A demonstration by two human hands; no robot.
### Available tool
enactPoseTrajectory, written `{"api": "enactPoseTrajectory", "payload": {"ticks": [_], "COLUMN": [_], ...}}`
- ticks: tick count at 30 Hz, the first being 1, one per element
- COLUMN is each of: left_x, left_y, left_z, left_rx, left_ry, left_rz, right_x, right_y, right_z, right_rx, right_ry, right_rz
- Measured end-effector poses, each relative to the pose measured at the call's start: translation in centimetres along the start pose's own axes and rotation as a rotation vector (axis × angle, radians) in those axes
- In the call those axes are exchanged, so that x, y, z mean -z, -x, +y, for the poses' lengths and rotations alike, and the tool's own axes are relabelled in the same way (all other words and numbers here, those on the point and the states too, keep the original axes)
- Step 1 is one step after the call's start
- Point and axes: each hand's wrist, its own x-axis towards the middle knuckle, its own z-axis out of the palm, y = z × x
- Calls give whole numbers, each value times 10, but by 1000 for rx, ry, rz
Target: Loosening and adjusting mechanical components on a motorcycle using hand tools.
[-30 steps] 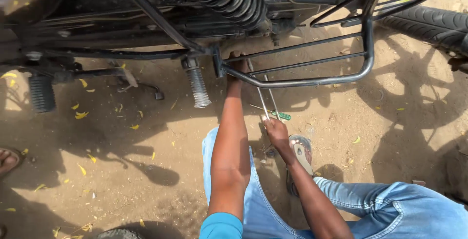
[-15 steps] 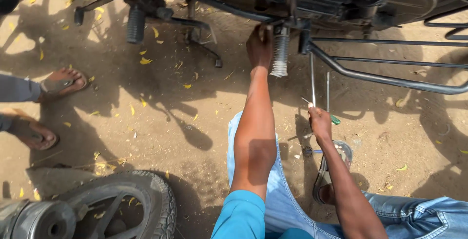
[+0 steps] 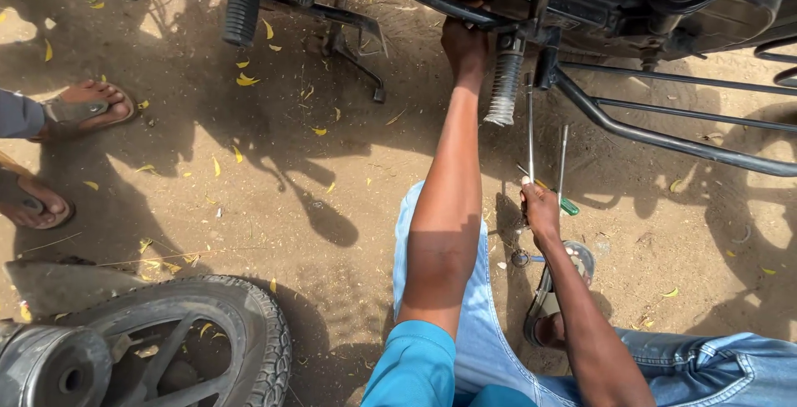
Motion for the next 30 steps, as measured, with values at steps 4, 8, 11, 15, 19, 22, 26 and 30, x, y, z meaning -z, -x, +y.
{"api": "enactPoseTrajectory", "payload": {"ticks": [4, 8, 11, 15, 19, 22, 26, 30], "left_x": [1, 25, 53, 86, 101, 112, 131, 147], "left_y": [-2, -14, -38, -79, -99, -105, -91, -91], "left_z": [6, 28, 47, 52, 48, 54, 93, 102], "left_rx": [19, -71, -126, -171, -184, -208, -320, -422], "left_ry": [0, 110, 149, 92, 43, -16, -283, -530], "left_rz": [66, 382, 464, 378, 356, 369, 330, 206], "right_x": [0, -3, -12, -22, -26, -23, -16, -23], "right_y": [0, 0, -2, 3, 12, 15, 13, -1], "right_z": [-3, 4, 10, 4, -4, -9, -19, -19], "right_rx": [-23, -29, -9, -63, -72, -37, 25, 57], "right_ry": [9, -10, -12, 39, 34, 63, 130, 278], "right_rz": [-8, -43, -54, -25, -37, -67, -100, -118]}}
